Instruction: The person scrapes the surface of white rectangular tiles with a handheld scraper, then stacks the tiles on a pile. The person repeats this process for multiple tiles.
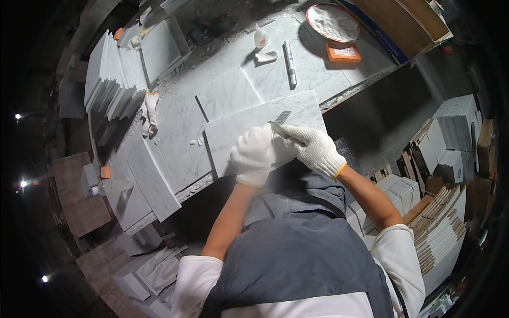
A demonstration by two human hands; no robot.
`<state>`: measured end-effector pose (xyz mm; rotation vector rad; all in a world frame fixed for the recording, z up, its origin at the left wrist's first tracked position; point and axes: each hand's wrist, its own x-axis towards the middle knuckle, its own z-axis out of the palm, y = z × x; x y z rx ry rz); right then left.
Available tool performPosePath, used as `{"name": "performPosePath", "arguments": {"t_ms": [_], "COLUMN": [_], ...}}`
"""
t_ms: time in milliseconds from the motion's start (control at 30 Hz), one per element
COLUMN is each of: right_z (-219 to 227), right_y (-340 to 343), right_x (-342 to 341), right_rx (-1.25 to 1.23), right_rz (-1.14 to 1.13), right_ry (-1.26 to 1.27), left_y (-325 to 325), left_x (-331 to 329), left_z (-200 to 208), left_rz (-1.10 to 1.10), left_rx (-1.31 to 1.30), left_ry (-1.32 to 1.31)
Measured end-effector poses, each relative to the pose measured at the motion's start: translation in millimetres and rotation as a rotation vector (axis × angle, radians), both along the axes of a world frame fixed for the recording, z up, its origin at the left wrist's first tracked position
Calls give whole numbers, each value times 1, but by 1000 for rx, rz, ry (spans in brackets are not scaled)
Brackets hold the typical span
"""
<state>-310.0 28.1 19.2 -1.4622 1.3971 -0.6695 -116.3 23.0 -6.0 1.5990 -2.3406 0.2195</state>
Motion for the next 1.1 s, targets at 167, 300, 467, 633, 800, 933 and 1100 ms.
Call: {"name": "performPosePath", "arguments": {"t_ms": [167, 300, 467, 633, 800, 933, 1100], "right_z": [-6, -2, 5, 20, 36, 51, 59], "right_y": [12, 11, 14, 3, -25, -57, -103], "right_x": [-1, -3, -8, -52, -115, -156, -196], "right_rx": [36, 8, 71, 75, -123, -255, -258], "right_rz": [-147, -148, -107, -409, -577, -650, -652], "right_ry": [-90, -95, -113, -371, -299, -111, 212], "left_y": [1, 1, -3, -17, -52, -96, -162], "left_x": [0, -3, -6, 0, -18, -55, -110], "left_z": [-4, 4, 14, 24, 40, 65, 83], "left_rz": [-1, 24, 42, 157, 77, 22, -263], "left_rx": [-44, -35, 97, 261, 414, 622, 521], "left_ry": [21, -10, 222, 737, 798, 866, 746]}}
